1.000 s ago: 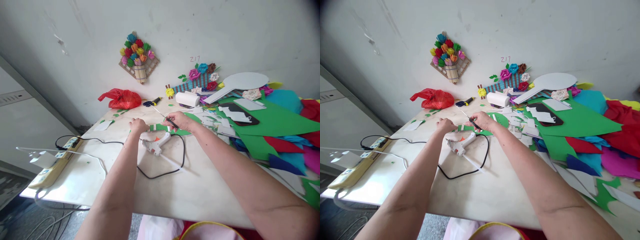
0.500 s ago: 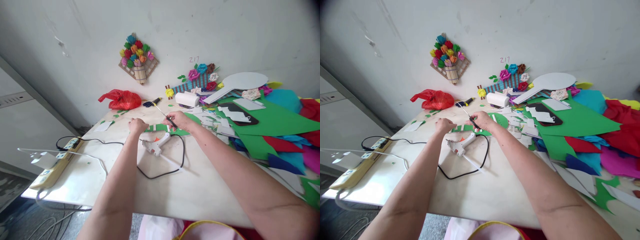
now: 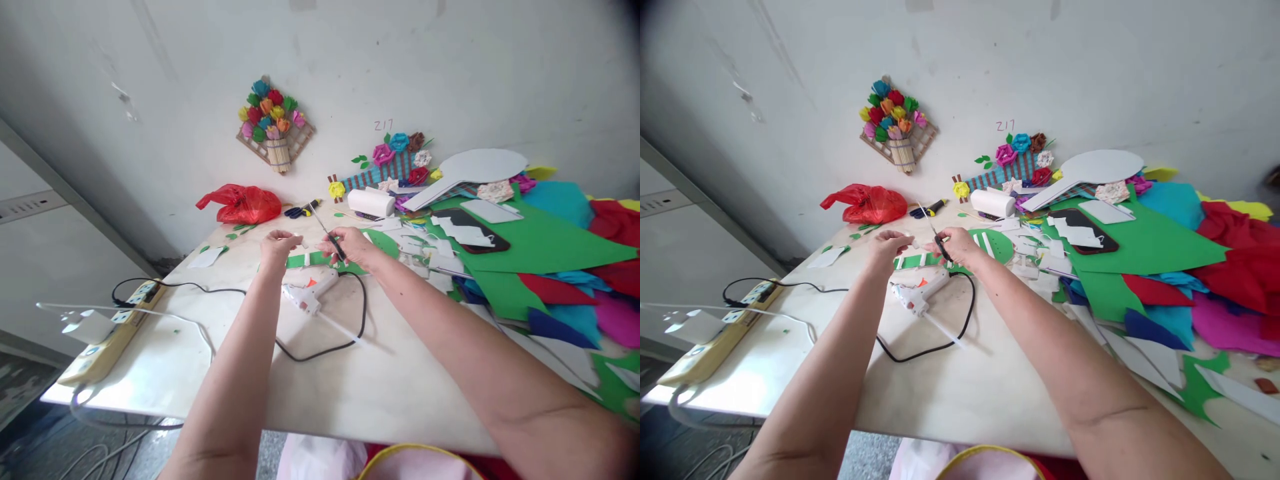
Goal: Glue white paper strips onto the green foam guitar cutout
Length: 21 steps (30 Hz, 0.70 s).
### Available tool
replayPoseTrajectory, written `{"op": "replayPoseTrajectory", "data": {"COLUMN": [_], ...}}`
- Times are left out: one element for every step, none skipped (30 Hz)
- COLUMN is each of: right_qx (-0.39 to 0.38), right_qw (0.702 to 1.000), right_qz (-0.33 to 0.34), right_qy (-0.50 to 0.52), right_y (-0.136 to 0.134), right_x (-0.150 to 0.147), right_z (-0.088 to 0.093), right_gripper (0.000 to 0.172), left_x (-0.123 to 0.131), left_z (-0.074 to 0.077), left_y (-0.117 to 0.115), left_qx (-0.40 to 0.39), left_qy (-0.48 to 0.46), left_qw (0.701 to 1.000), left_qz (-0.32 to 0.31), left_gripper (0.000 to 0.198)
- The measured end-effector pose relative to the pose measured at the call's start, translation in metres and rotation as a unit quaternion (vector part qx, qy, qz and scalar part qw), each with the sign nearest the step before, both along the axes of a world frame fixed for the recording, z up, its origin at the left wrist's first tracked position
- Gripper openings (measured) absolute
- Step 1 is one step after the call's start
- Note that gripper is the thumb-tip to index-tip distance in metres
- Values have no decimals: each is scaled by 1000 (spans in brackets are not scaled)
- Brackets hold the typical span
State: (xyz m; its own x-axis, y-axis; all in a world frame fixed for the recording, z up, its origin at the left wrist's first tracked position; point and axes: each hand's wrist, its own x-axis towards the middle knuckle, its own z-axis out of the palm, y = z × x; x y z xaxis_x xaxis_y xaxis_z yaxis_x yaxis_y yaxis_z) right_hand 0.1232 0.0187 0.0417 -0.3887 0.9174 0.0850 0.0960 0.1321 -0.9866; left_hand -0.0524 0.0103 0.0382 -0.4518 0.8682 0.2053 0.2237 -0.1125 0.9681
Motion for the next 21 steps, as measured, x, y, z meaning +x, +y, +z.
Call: {"op": "replayPoseTrajectory", "data": {"right_qx": [-10,-19,-25,-30,-34,-36,-33,-29,-23,-18,-14,-12,-12,-12,-9,-6,-2,1,5,7,9], "right_qw": [1000,999,998,997,996,995,994,993,992,992,992,992,992,993,993,993,993,992,992,991,991], "right_qz": [3,6,7,6,3,-2,-8,-14,-21,-27,-32,-36,-40,-44,-49,-53,-57,-61,-63,-63,-62], "right_qy": [18,35,51,65,79,92,104,113,119,122,123,120,117,112,109,106,107,108,112,116,120], "right_y": [0,0,0,0,0,1,2,3,4,4,5,6,6,6,5,5,5,4,4,4,4], "right_x": [0,-1,-2,-2,-3,-4,-4,-5,-5,-6,-6,-6,-6,-6,-6,-6,-6,-5,-5,-4,-3], "right_z": [0,0,0,0,-1,-2,-3,-4,-5,-6,-7,-7,-7,-7,-7,-7,-6,-5,-4,-3,-2], "right_gripper": [37,39,41,42,43,43,43,42,42,42,41,41,40,40,39,39,39,39,39,39,39], "left_x": [5,10,14,17,20,23,25,27,28,30,31,33,34,35,36,36,35,34,32,30,27], "left_z": [2,4,5,5,4,2,1,-1,-3,-5,-6,-7,-9,-9,-10,-11,-11,-11,-11,-11,-11], "left_y": [-3,-5,-7,-8,-9,-10,-11,-11,-12,-12,-13,-13,-14,-14,-15,-15,-15,-16,-16,-16,-16], "left_qx": [23,41,53,60,65,68,70,74,78,81,84,85,87,88,90,93,94,92,87,79,68], "left_qy": [-44,-75,-99,-117,-130,-140,-148,-154,-159,-162,-166,-171,-176,-182,-189,-194,-199,-200,-200,-197,-192], "left_qw": [999,996,993,990,988,985,983,980,978,977,975,974,972,970,968,966,965,965,964,965,964], "left_qz": [-13,-24,-35,-46,-58,-72,-86,-99,-108,-115,-121,-125,-129,-133,-137,-140,-142,-145,-149,-157,-169], "left_gripper": [29,35,41,45,49,50,51,51,51,50,49,48,45,43,41,38,36,34,34,34,35]}}
